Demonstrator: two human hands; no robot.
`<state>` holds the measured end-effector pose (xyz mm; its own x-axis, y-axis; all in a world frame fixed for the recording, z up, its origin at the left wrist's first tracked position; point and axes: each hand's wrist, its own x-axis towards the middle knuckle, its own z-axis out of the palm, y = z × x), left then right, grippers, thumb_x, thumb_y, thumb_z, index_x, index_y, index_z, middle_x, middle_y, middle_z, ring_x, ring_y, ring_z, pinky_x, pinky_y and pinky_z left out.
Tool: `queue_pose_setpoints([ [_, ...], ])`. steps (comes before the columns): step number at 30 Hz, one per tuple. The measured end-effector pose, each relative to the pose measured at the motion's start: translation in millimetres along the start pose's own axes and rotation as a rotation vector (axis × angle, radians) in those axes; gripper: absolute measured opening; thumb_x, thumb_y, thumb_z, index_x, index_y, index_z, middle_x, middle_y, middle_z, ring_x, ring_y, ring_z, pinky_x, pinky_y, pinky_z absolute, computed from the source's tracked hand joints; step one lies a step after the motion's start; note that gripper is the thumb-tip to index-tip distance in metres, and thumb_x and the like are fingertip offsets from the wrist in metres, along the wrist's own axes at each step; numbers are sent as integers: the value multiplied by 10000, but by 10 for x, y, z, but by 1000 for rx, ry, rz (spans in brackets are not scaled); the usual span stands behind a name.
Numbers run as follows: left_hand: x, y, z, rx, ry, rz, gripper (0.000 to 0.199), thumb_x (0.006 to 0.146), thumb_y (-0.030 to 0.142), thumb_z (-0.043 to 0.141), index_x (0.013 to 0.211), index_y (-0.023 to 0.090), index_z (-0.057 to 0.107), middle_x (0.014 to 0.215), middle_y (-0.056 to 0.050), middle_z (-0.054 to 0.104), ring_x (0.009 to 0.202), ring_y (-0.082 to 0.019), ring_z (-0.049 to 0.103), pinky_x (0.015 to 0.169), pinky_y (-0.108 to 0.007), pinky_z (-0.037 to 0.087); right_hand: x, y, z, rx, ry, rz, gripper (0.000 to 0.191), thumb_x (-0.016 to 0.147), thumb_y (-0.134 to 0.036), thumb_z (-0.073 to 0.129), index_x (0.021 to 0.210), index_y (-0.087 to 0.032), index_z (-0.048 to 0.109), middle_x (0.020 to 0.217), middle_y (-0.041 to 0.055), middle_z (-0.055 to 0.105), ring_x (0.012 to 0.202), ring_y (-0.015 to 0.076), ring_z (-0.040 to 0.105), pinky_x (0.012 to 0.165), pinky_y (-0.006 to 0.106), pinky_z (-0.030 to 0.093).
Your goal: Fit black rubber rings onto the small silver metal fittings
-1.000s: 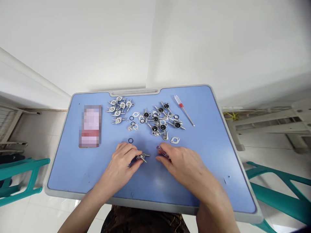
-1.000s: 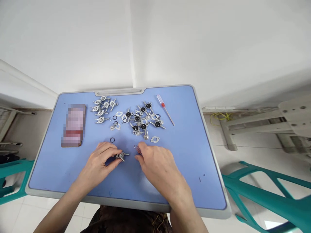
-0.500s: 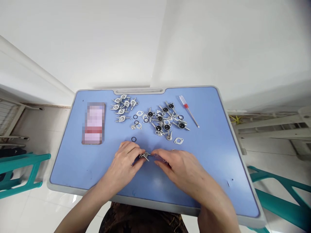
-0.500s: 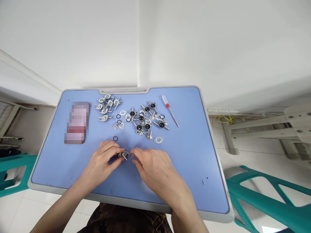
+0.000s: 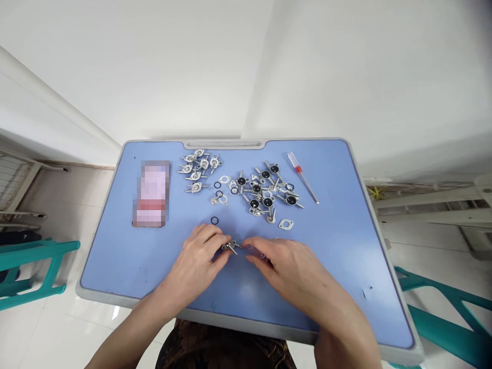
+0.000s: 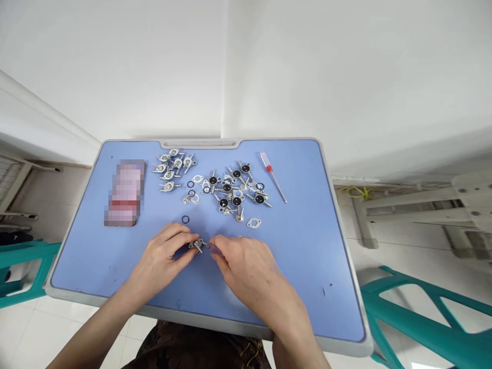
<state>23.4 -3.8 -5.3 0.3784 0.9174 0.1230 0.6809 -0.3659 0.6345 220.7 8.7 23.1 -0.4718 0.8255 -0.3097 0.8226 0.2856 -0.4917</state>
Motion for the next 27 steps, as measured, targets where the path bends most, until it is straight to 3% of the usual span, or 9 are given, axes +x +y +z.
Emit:
queue_pose_setpoints([
  [11, 0, -30, -9, -21, -32, 4, 129, 916, 197, 543, 1001, 196, 639, 941, -49, 607, 870, -180, 584, 752, -331, 519, 16, -4, -16, 3, 52, -28, 215, 931, -205, 474, 967, -247, 682, 741, -8, 722, 636, 154, 671, 563, 246, 431],
  [18, -2, -37, -7, 26, -32, 46, 155, 933, 208, 512, 1028, 187, 633, 943, -54, 604, 870, -179, 579, 752, -332, 532, 16, -29, -6, 48, 113, -136, 273, 941, -209, 435, 1084, -264, 661, 917, 8, 751, 730, 158, 701, 615, 251, 499],
  [23, -4, -23, -10, 31, -42, 47, 151, 936, 205, 506, 1031, 176, 619, 942, -54, 604, 865, -178, 575, 758, -332, 533, 8, -26, 2, 34, 94, -114, 262, 946, -212, 427, 1035, -259, 670, 853, 5, 743, 709, 156, 692, 619, 253, 489],
  [27, -7, -14, -3, 55, -43, 61, 156, 936, 194, 502, 1045, 159, 608, 945, -60, 609, 866, -183, 570, 763, -343, 532, -4, -10, -2, -5, 55, -68, 274, 955, -222, 405, 887, -227, 670, 718, 8, 701, 627, 153, 662, 566, 250, 443],
])
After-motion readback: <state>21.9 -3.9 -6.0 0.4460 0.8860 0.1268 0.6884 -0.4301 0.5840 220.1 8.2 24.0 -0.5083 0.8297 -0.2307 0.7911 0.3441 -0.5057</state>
